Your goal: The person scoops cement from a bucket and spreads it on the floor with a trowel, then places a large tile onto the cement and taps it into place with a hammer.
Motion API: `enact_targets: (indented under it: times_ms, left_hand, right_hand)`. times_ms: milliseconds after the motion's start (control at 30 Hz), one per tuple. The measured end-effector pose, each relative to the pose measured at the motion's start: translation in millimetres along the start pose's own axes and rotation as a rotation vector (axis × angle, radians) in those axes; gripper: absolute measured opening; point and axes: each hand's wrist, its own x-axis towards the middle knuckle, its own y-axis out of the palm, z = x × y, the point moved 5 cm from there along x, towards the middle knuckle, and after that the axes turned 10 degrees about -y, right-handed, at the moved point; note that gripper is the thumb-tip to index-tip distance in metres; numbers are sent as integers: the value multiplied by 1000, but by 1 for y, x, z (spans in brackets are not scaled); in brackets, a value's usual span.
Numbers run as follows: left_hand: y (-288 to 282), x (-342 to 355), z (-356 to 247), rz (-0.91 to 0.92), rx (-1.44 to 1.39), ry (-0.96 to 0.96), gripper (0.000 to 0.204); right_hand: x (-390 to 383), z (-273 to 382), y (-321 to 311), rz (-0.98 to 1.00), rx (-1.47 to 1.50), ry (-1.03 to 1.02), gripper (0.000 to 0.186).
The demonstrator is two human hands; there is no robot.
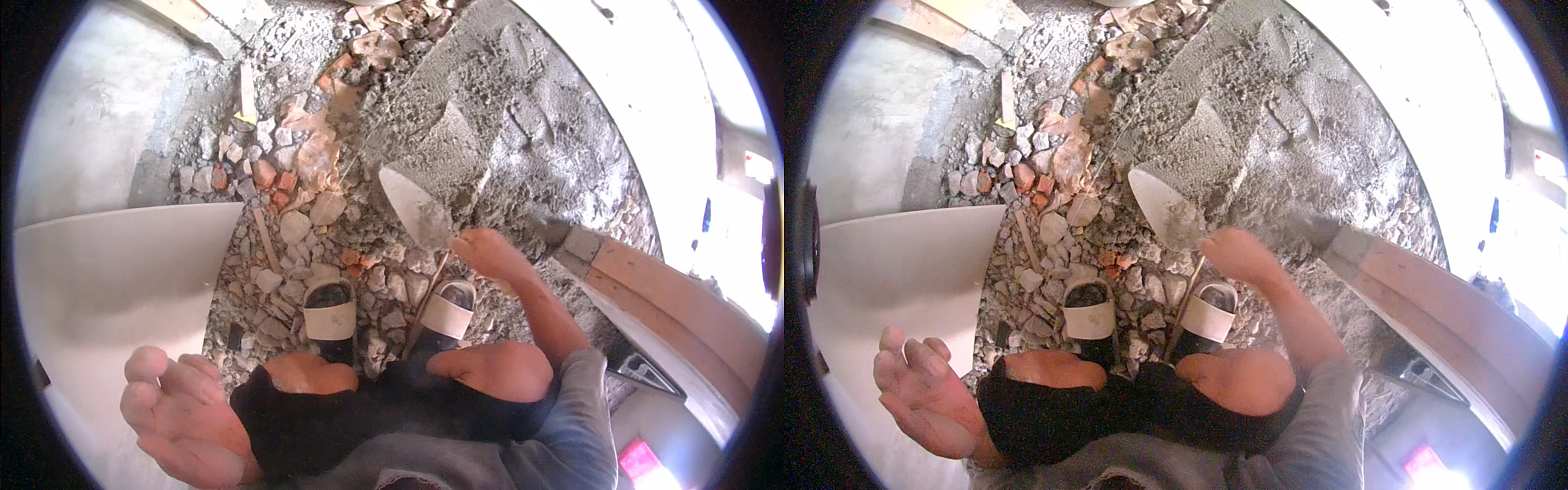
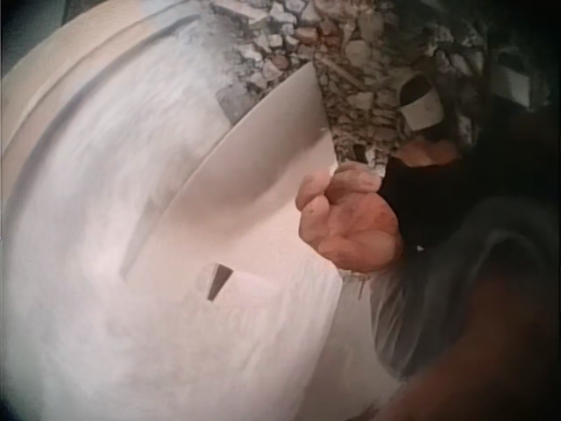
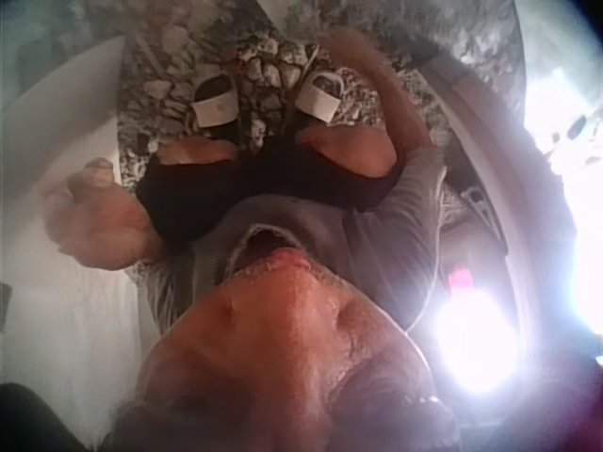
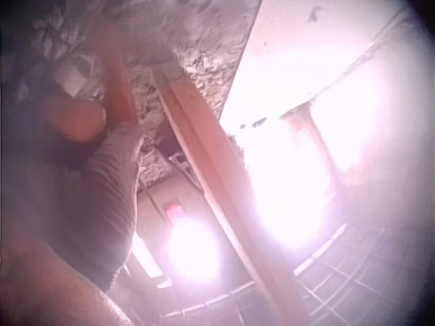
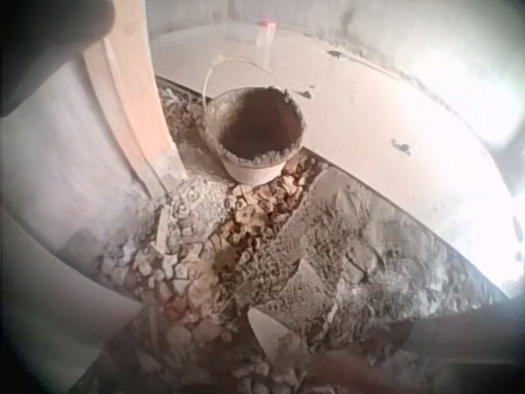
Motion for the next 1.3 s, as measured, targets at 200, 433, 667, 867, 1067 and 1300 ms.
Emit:
enact_targets:
  times_ms: [200, 433, 667, 867, 1067, 1300]
  left_hand:
    - [-6, -10, -5, -50, 21, 5, 46]
    - [-4, -11, -6, -46, -22, 11, 44]
    - [3, -4, -4, 42, -2, -13, 44]
    - [-1, -4, 0, 40, -11, -2, 44]
    - [-11, 5, 5, 249, -119, -136, 46]
    - [-38, 112, 46, -193, 521, -48, 42]
  right_hand:
    - [34, -3, -94, -128, -570, -75, 20]
    - [53, 13, 17, -42, -136, 40, 38]
    - [-5, 32, 1, 11, -441, 4, 36]
    - [-6, 13, -34, -236, -368, 231, 33]
    - [-28, -16, -20, -373, -231, 209, 40]
    - [-97, -109, -9, -615, 57, 517, 42]
